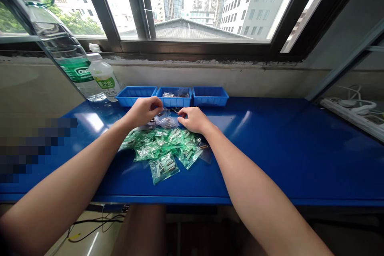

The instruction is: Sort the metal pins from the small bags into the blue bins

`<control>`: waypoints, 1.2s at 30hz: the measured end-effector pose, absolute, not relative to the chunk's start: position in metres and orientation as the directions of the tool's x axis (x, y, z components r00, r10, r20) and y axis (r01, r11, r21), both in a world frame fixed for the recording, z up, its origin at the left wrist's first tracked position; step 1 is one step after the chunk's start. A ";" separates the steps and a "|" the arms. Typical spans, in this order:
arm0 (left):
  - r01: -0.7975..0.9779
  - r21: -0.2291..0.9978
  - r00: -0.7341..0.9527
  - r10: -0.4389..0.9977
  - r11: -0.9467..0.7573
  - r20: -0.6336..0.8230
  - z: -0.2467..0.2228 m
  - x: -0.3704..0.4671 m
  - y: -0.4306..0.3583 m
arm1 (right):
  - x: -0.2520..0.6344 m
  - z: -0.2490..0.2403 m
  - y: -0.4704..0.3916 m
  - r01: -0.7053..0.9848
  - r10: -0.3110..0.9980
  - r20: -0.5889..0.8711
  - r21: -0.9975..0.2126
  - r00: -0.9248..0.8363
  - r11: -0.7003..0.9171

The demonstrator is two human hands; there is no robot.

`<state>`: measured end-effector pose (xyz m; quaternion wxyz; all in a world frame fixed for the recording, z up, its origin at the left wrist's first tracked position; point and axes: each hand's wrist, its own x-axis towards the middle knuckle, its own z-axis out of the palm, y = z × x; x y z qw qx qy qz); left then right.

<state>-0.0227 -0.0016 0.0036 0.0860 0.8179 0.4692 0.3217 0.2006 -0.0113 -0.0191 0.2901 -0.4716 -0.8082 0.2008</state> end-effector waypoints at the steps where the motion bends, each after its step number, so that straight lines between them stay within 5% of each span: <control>1: 0.683 0.482 0.330 0.820 -0.549 0.468 0.005 -0.022 -0.003 | 0.200 -0.019 -0.012 0.640 0.878 0.280 -0.604 -0.388 0.475; 9: 0.366 0.727 0.365 0.808 -0.581 0.462 0.009 -0.010 -0.014 | 0.192 -0.013 -0.019 0.417 0.874 0.328 -0.781 -0.359 0.465; 21: 0.516 0.668 0.508 0.820 -0.536 0.265 0.022 -0.010 -0.024 | 0.192 -0.014 -0.016 0.354 0.896 0.336 -0.832 -0.292 0.427; 30: 0.388 0.761 -0.041 0.815 -0.520 0.577 0.020 -0.018 -0.010 | 0.200 -0.023 -0.005 0.441 0.923 0.286 -0.815 -0.256 0.375; 36: 0.415 0.840 0.176 0.936 -0.350 0.303 0.009 -0.018 0.000 | 0.197 -0.017 -0.010 0.492 0.920 0.247 -0.787 -0.304 0.373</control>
